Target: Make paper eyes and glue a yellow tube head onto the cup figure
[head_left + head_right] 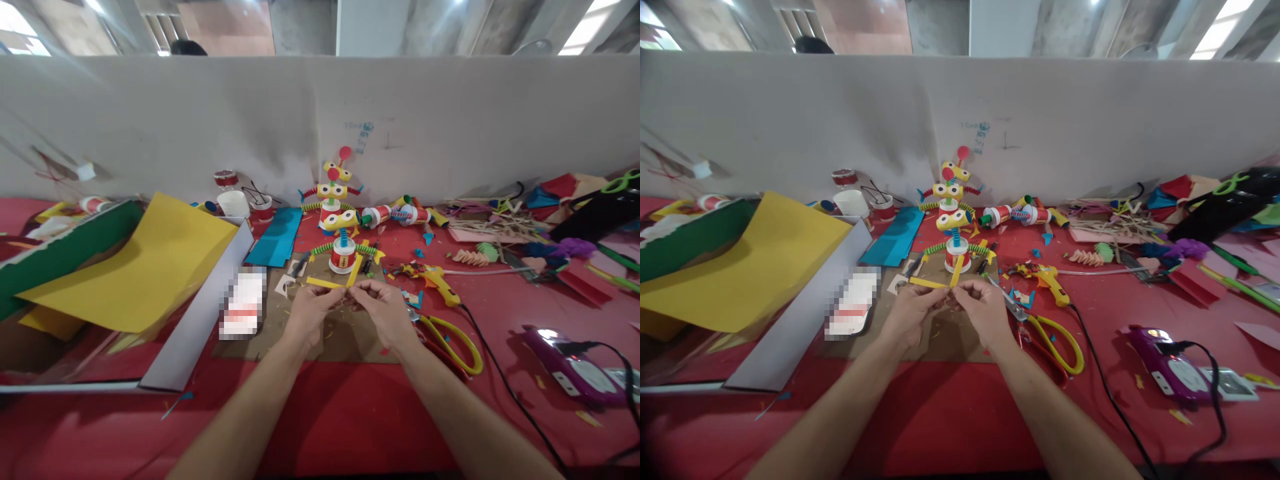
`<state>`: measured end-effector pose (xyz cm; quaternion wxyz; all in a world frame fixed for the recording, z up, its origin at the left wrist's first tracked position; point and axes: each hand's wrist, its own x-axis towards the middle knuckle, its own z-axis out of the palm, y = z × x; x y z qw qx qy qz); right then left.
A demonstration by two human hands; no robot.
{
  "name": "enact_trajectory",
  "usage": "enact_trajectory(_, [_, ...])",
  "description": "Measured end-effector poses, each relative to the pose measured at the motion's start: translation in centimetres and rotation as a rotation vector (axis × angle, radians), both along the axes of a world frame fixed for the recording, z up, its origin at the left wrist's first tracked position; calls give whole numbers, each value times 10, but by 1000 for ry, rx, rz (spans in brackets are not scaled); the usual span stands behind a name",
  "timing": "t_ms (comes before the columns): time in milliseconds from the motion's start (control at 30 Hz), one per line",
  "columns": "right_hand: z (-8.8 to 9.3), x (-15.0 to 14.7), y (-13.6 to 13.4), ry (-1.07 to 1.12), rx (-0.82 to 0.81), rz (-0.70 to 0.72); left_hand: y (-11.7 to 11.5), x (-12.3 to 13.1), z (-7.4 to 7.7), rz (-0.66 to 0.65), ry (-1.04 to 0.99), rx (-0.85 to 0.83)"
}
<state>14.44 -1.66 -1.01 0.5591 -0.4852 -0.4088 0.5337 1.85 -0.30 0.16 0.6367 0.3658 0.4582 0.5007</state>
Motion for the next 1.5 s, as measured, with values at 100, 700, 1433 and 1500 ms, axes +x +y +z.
enact_trajectory(100, [-1, 0, 0, 65, -19, 0, -2, 0, 1, -25, 6, 2])
enact_trajectory(700, [10, 3, 0, 287, -126, 45, 2, -6, -2, -200, -285, -186])
enact_trajectory(1433, [2, -2, 0, 190, -92, 1, -3, -1, -8, -16, 103, 6])
enact_trajectory(1500, [1, -1, 0, 178, -80, 5, -2, -2, -10, -23, 107, 29])
